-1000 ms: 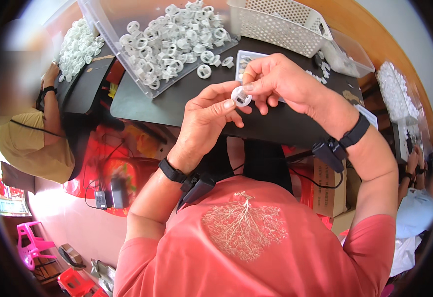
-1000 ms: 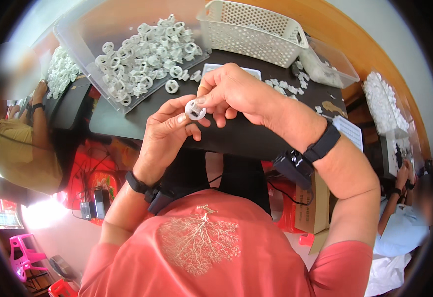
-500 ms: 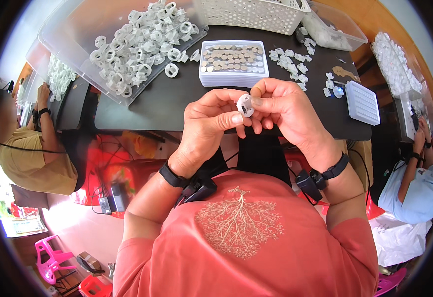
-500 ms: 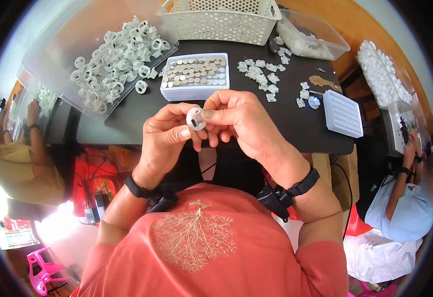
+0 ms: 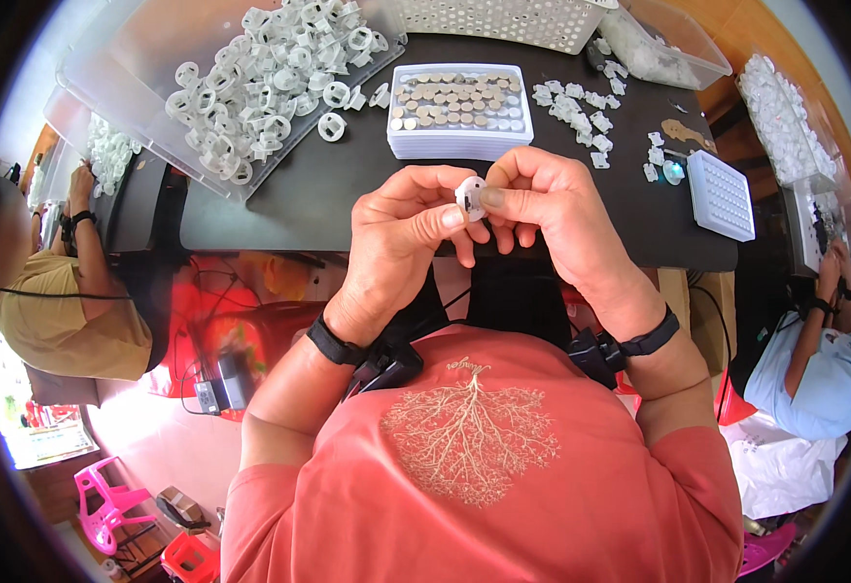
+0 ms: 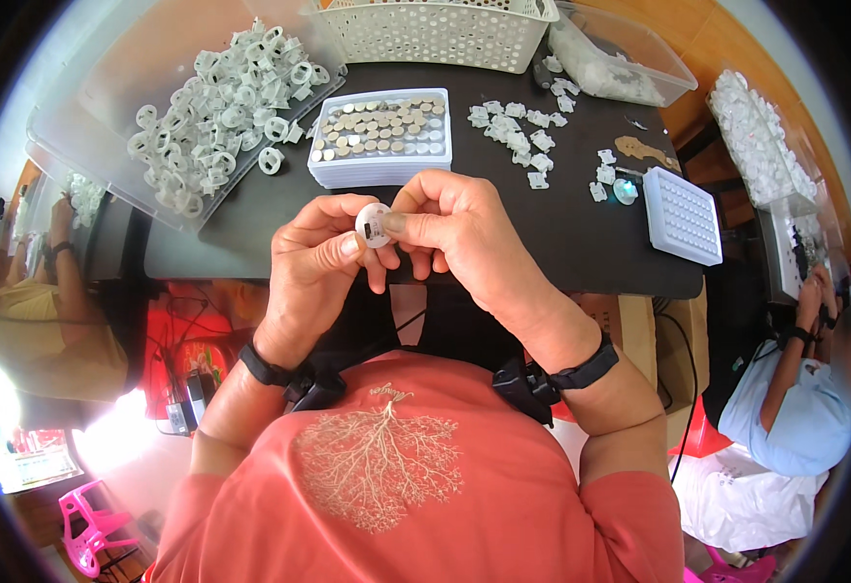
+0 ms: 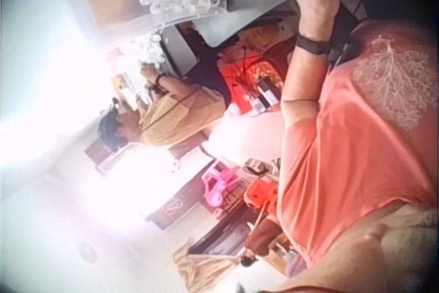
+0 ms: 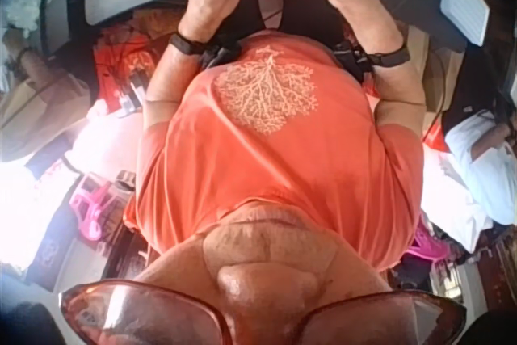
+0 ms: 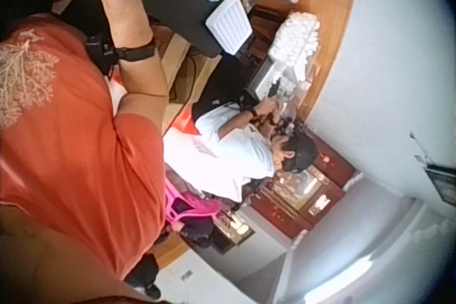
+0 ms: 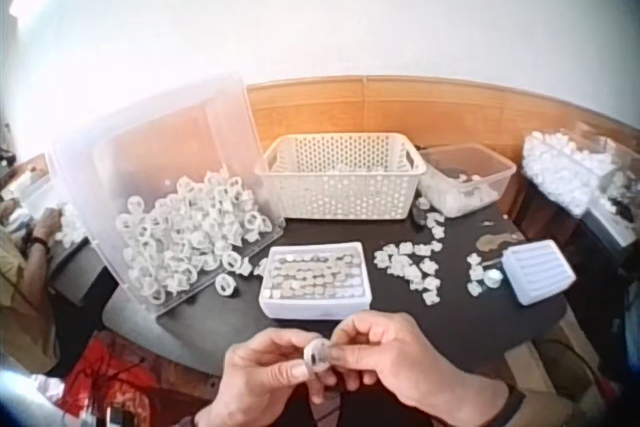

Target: Manually assembling small plastic and metal components at a workbench.

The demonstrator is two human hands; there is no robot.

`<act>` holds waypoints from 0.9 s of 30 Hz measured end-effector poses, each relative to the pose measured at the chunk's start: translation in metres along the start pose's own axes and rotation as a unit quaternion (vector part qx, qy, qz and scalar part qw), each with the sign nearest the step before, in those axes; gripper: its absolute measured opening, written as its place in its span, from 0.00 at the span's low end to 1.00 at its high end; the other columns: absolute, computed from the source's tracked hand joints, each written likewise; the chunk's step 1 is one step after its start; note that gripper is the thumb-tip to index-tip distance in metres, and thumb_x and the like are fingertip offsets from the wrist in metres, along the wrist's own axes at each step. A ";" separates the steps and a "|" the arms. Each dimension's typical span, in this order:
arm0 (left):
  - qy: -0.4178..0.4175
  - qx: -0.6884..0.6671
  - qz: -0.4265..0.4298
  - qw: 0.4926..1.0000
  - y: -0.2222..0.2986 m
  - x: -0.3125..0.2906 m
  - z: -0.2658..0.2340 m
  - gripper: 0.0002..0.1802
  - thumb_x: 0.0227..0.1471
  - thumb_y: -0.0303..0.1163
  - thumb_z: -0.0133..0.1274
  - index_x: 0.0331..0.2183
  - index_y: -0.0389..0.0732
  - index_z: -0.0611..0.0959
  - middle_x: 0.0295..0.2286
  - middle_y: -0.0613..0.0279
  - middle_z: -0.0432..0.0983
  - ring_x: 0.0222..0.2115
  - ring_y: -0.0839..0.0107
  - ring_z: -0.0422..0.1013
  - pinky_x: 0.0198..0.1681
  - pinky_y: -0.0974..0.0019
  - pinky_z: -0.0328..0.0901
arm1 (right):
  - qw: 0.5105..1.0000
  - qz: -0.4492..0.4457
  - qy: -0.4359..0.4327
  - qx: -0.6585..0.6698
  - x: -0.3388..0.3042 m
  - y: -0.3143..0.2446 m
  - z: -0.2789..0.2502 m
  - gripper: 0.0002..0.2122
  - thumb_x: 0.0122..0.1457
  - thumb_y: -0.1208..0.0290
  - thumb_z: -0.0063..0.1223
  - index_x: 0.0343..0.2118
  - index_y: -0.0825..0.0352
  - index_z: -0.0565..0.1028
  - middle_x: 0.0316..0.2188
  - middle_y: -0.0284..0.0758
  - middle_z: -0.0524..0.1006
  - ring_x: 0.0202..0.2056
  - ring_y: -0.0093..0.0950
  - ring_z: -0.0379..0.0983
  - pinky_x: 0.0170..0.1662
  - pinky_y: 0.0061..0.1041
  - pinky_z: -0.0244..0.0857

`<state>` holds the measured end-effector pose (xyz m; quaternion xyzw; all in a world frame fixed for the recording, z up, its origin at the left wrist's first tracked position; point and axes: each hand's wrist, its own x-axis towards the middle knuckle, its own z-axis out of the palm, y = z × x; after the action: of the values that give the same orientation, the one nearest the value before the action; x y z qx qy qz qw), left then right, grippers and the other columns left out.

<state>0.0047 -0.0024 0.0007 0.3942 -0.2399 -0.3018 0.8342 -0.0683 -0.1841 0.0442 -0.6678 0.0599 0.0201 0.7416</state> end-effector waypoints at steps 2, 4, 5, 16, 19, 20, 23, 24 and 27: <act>-0.008 -0.020 -0.007 1.000 -0.001 0.001 -0.002 0.16 0.56 0.26 0.59 0.46 0.31 0.79 0.37 0.51 0.79 0.34 0.62 0.78 0.28 0.66 0.74 | 1.000 -0.008 0.006 -0.003 -0.001 0.000 0.003 0.09 0.61 0.67 0.58 0.29 0.66 0.75 0.23 0.29 0.77 0.21 0.17 0.69 0.25 0.15 0.57; -0.018 -0.042 -0.015 0.999 -0.001 0.001 -0.004 0.16 0.56 0.27 0.59 0.46 0.30 0.79 0.37 0.50 0.79 0.34 0.62 0.78 0.28 0.66 0.74 | 1.000 -0.015 0.013 -0.007 -0.002 -0.001 0.006 0.08 0.61 0.67 0.57 0.29 0.66 0.75 0.23 0.29 0.77 0.22 0.17 0.69 0.25 0.15 0.57; -0.022 -0.048 -0.020 0.998 -0.001 0.001 -0.004 0.16 0.57 0.27 0.58 0.46 0.30 0.79 0.38 0.49 0.79 0.34 0.61 0.78 0.28 0.65 0.74 | 1.000 -0.020 0.016 -0.012 -0.002 -0.002 0.007 0.08 0.60 0.67 0.57 0.29 0.66 0.75 0.22 0.29 0.76 0.22 0.17 0.69 0.26 0.15 0.57; -0.032 -0.096 -0.063 0.993 0.002 0.005 -0.009 0.17 0.58 0.28 0.57 0.47 0.28 0.78 0.36 0.47 0.78 0.33 0.58 0.78 0.27 0.64 0.74 | 0.997 -0.055 0.034 -0.042 0.004 -0.008 0.008 0.09 0.58 0.70 0.60 0.26 0.68 0.75 0.20 0.30 0.76 0.22 0.16 0.68 0.25 0.17 0.60; -0.029 -0.079 -0.042 0.996 -0.001 0.004 -0.011 0.17 0.58 0.29 0.57 0.46 0.29 0.79 0.35 0.48 0.79 0.31 0.59 0.78 0.26 0.64 0.74 | 0.997 -0.046 0.035 -0.042 0.001 -0.007 0.011 0.09 0.58 0.70 0.60 0.25 0.68 0.75 0.20 0.29 0.76 0.23 0.15 0.69 0.25 0.16 0.60; -0.020 -0.083 -0.050 0.995 0.000 0.004 -0.013 0.17 0.58 0.29 0.58 0.45 0.29 0.79 0.35 0.48 0.79 0.31 0.60 0.77 0.26 0.64 0.73 | 0.997 -0.039 0.047 -0.052 0.000 -0.009 0.012 0.09 0.57 0.70 0.60 0.25 0.68 0.75 0.20 0.29 0.76 0.22 0.16 0.69 0.25 0.18 0.60; -0.007 -0.104 -0.063 0.993 0.002 0.005 -0.013 0.15 0.57 0.29 0.58 0.44 0.30 0.80 0.34 0.49 0.79 0.29 0.62 0.77 0.25 0.65 0.73 | 0.958 -0.169 0.125 -0.197 0.008 -0.002 0.005 0.07 0.56 0.73 0.61 0.26 0.67 0.74 0.20 0.32 0.76 0.21 0.21 0.71 0.25 0.22 0.62; -0.002 -0.120 -0.069 0.990 0.003 0.006 -0.013 0.15 0.57 0.28 0.58 0.44 0.30 0.80 0.34 0.49 0.79 0.29 0.63 0.77 0.25 0.66 0.72 | 0.879 -0.298 0.187 -0.321 0.014 -0.001 0.000 0.06 0.55 0.74 0.61 0.27 0.67 0.74 0.20 0.33 0.77 0.21 0.24 0.73 0.25 0.24 0.63; 0.004 -0.116 -0.068 0.991 0.003 0.005 -0.011 0.14 0.57 0.28 0.58 0.44 0.30 0.80 0.34 0.49 0.79 0.29 0.63 0.77 0.25 0.67 0.72 | 0.762 -0.376 0.245 -0.466 0.033 -0.012 -0.007 0.03 0.52 0.76 0.60 0.26 0.64 0.75 0.24 0.34 0.77 0.21 0.36 0.75 0.24 0.31 0.65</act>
<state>0.0161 0.0015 -0.0029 0.3112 -0.1727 -0.3818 0.8530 -0.0350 -0.1937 0.0513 -0.8824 -0.0335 -0.3993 0.2466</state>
